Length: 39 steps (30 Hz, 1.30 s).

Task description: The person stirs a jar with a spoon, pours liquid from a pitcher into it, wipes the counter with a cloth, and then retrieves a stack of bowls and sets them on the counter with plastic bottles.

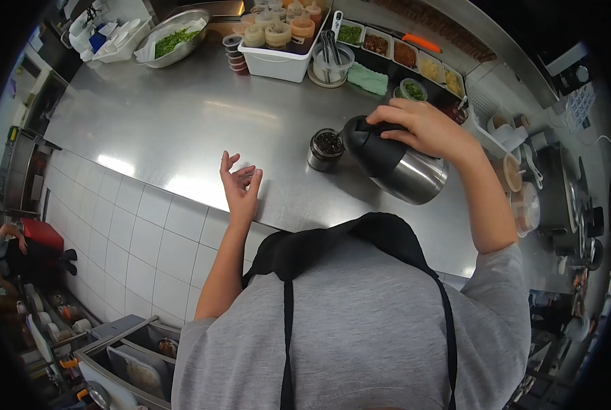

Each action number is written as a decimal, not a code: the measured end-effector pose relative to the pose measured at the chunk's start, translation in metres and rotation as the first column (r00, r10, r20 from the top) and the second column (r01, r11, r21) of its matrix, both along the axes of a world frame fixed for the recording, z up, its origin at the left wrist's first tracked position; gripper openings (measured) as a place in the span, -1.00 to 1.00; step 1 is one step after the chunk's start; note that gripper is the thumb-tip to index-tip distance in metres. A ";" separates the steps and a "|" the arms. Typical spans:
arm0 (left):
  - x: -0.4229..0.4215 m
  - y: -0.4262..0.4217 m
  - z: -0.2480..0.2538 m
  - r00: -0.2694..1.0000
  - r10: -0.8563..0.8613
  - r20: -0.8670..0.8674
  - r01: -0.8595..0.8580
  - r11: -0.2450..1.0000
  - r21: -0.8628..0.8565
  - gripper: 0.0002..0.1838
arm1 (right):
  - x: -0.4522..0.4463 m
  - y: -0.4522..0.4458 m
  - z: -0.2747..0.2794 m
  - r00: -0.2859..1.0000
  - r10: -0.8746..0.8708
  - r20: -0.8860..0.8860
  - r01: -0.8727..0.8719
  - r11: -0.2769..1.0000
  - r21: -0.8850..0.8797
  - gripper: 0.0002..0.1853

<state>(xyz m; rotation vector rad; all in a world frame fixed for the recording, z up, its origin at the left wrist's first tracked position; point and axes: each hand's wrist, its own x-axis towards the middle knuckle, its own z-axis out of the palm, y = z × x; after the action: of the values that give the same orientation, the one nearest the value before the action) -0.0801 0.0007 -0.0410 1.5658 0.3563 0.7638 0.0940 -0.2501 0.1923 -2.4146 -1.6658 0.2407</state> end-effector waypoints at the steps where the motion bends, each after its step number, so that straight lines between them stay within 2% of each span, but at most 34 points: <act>1: -0.001 0.000 0.001 1.000 0.001 0.003 -0.001 1.000 -0.014 -0.15 | 0.002 0.006 0.002 1.000 0.007 0.003 -0.007 1.000 -0.004 -0.75; 4: -0.002 -0.003 0.005 0.998 -0.033 -0.049 0.036 0.997 0.067 -0.21 | 0.006 0.021 0.007 0.999 0.022 -0.023 -0.023 0.997 -0.076 -0.74; 9: -0.001 -0.001 -0.002 0.999 -0.026 -0.039 0.029 0.997 0.071 -0.22 | 0.012 0.038 0.008 0.996 0.084 -0.018 -0.086 0.988 -0.127 -0.76; 19: 0.001 0.001 -0.009 0.999 -0.041 -0.013 0.042 0.997 0.064 -0.25 | 0.012 0.053 0.010 0.996 0.094 -0.010 -0.093 0.964 -0.251 -0.75; 31: 0.000 0.000 -0.006 0.997 -0.050 -0.054 0.055 0.994 0.095 -0.29 | 0.014 0.032 0.003 0.996 0.021 -0.088 -0.037 0.982 -0.183 -0.69; 34: 0.000 0.000 -0.005 0.997 -0.045 -0.061 0.051 0.994 0.102 -0.31 | 0.013 0.017 -0.002 0.979 -0.011 -0.206 0.000 0.999 -0.052 -0.60; 35: 0.001 0.000 -0.005 0.997 -0.044 -0.058 0.050 0.994 0.102 -0.31 | 0.012 0.010 -0.006 0.979 -0.010 -0.203 -0.001 0.999 -0.052 -0.60; 37: 0.000 0.001 -0.005 0.993 -0.067 -0.097 0.081 0.985 0.153 -0.33 | 0.008 -0.005 -0.016 0.977 -0.047 -0.210 0.069 0.993 0.099 -0.58; 39: 0.001 0.000 -0.005 0.992 -0.069 -0.102 0.085 0.983 0.160 -0.34 | 0.005 -0.019 -0.018 0.975 -0.076 -0.211 0.105 0.986 0.128 -0.54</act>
<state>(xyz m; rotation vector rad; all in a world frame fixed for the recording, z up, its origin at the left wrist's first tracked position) -0.0795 0.0008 -0.0456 1.7659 0.3071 0.6726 0.0995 -0.2692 0.1743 -2.2712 -1.4308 0.3361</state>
